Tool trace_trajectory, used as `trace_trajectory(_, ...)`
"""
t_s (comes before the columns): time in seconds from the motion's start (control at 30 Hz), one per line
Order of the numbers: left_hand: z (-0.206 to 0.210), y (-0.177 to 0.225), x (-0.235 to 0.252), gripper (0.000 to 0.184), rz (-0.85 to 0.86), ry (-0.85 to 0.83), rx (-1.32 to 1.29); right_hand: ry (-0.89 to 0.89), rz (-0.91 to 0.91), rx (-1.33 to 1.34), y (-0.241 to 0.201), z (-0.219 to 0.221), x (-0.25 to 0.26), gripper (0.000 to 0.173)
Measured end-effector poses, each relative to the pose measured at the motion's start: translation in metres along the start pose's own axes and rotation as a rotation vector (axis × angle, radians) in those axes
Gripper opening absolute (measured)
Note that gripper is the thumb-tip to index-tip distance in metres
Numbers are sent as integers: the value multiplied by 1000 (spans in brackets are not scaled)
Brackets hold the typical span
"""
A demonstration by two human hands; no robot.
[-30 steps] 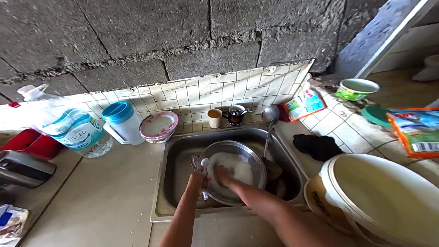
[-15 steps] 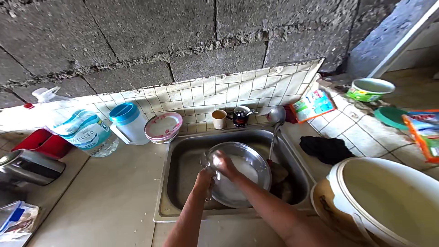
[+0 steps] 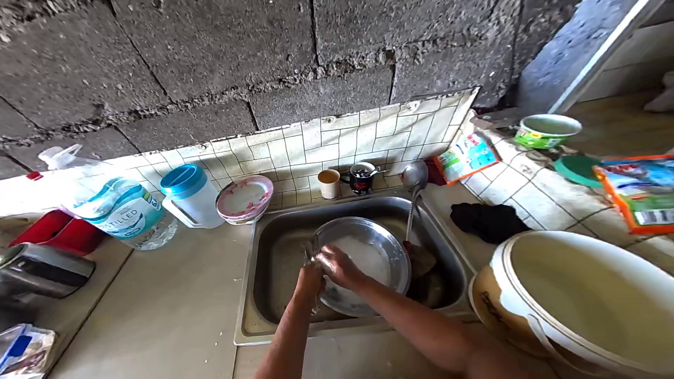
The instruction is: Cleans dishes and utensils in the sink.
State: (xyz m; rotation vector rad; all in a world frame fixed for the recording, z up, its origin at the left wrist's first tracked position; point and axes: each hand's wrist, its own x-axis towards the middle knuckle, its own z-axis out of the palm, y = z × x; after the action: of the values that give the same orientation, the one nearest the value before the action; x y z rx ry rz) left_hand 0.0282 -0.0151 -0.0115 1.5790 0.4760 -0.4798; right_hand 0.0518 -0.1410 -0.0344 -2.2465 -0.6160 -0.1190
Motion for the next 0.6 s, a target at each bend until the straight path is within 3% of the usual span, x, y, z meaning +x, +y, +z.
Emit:
trace_trajectory(0.07,0,-2,-1,12,-2,-38,20,20,53,28,7,-1,0,26)
trace_trajectory(0.13,-1,-3,-4,24,7,-95,16,-4,213,41,23,-11,5,30)
trace_trajectory(0.27,-5,5,-8,26,25,-64,37,-334,641,93,39,-25,11,43)
trace_trajectory(0.4,3,10,-4,28,65,-96,189,-335,757,598,4,-26,-13,58)
trace_trajectory(0.5,21,12,-13,39,124,-198,415,-223,808,911,-6,-18,-14,44)
trace_trajectory(0.6,29,17,-25,56,226,-298,557,-84,857,966,2,-26,-6,31)
